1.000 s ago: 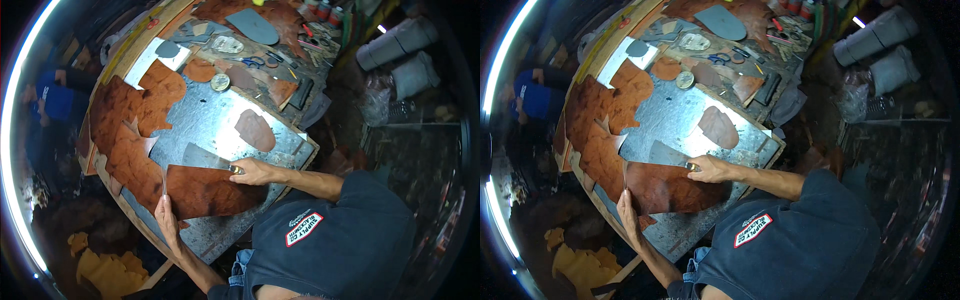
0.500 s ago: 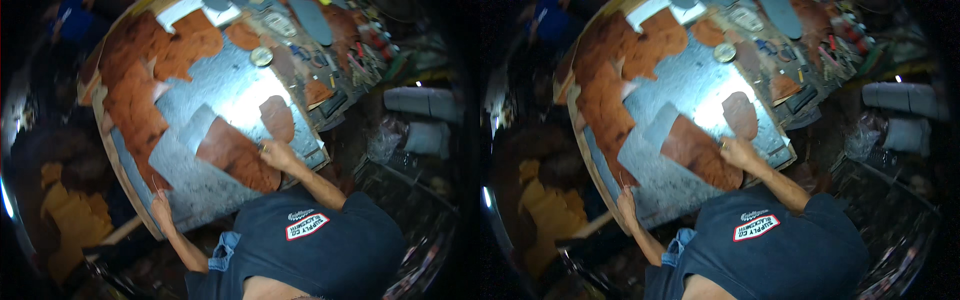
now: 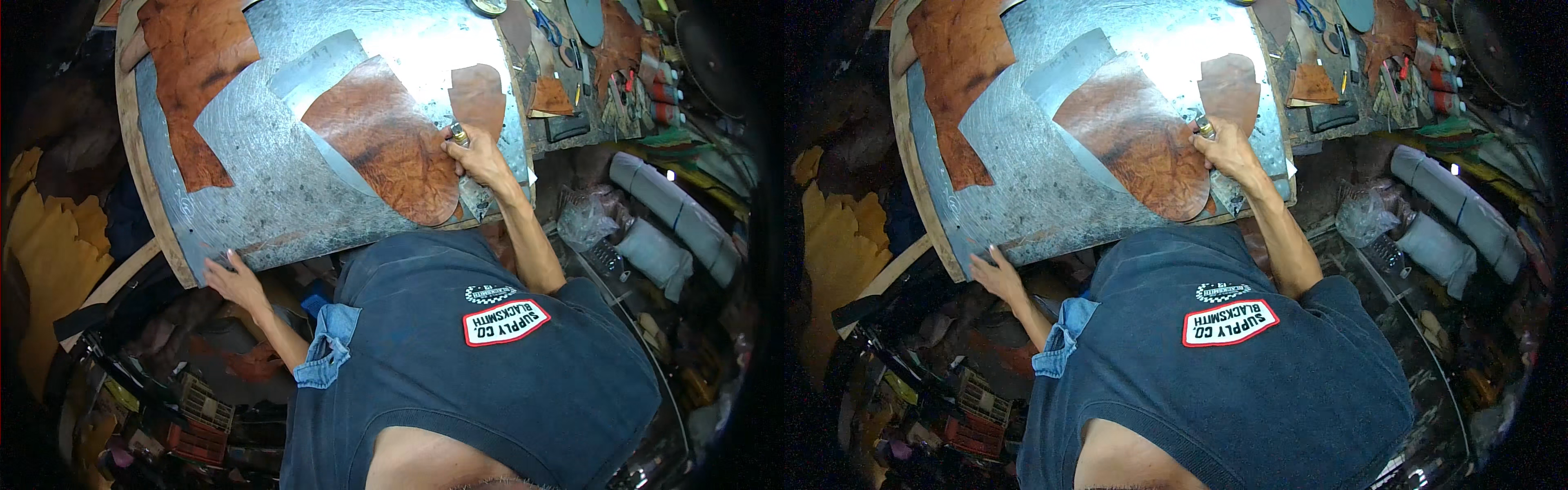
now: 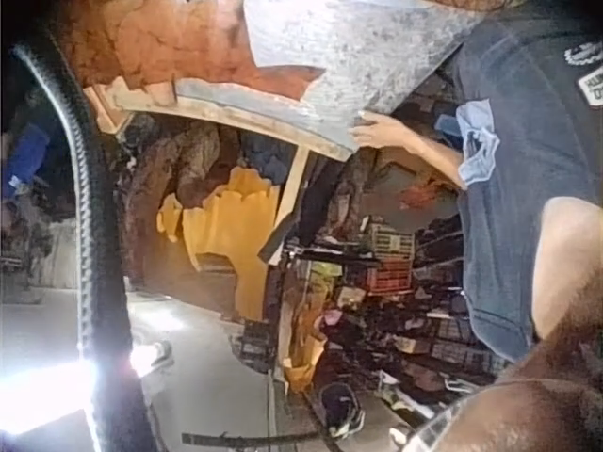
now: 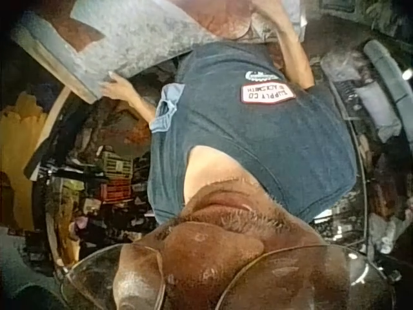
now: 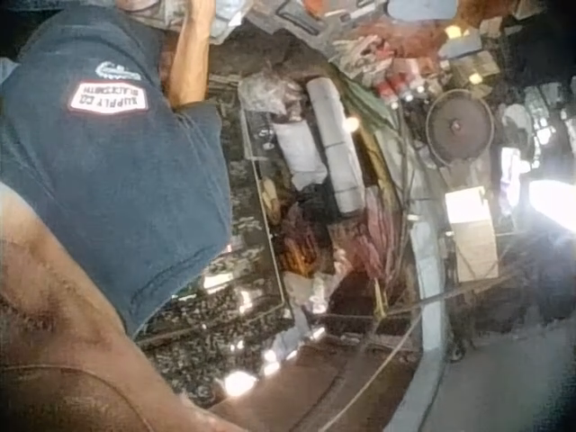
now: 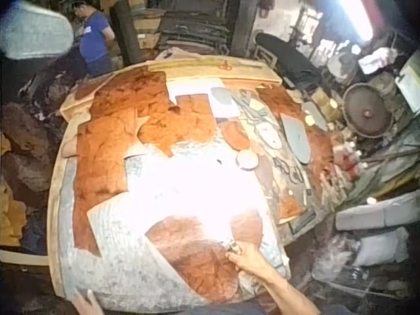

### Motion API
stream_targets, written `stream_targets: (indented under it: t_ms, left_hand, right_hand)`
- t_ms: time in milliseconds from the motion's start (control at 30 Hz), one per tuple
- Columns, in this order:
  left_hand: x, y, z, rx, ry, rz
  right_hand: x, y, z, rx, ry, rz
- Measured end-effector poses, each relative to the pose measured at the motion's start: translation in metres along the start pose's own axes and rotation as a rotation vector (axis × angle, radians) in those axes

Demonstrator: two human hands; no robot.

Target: Tracing and cutting pieces from a large sheet of brown leather using metal templates and a knife.

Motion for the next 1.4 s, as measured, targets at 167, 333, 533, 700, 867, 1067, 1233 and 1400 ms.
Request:
stream_targets:
  t_ms: [167, 333, 533, 700, 867, 1067, 1233, 1400]
  left_hand:
    - [0.072, -0.017, 0.000, 0.024, -0.234, 0.037]
    - [0.136, -0.040, 0.006, -0.077, -0.426, 0.160]
    - [0.127, -0.049, -0.008, -0.052, -0.474, -0.009]
    - [0.123, -0.043, -0.035, -0.050, -0.423, 0.103]
    - [0.121, -0.040, -0.036, -0.040, -0.389, 0.014]
    - [0.112, -0.041, -0.043, -0.006, -0.406, 0.198]
    - [0.102, -0.019, -0.068, 0.153, -0.443, 0.468]
    - [0.108, 0.013, -0.083, 0.054, -0.043, 1.227]
  right_hand:
    - [0.000, 0.001, 0.001, 0.022, -0.021, 0.004]
    - [-0.017, 0.008, 0.014, 0.094, 0.061, -0.050]
    - [-0.022, 0.027, -0.004, 0.111, 0.242, -0.181]
    - [-0.050, 0.098, -0.009, 0.352, 0.291, -0.238]
    - [-0.042, 0.229, -0.052, 0.562, 0.426, -0.344]
    - [-0.018, 0.382, -0.096, 0.588, 0.361, -0.426]
    - [0.006, 0.414, -0.122, 0.711, 0.046, -0.210]
    - [-0.010, 0.353, -0.104, 1.147, 0.383, 0.228]
Point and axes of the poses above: each hand's wrist, its own z-axis away from the middle knuckle, its own y-axis out of the back of the hand, x = y × z, the point moved 4 cm from there along -z, towards the middle knuckle, and after that the axes turned 11 degrees about -x, right-handed, at the moved point
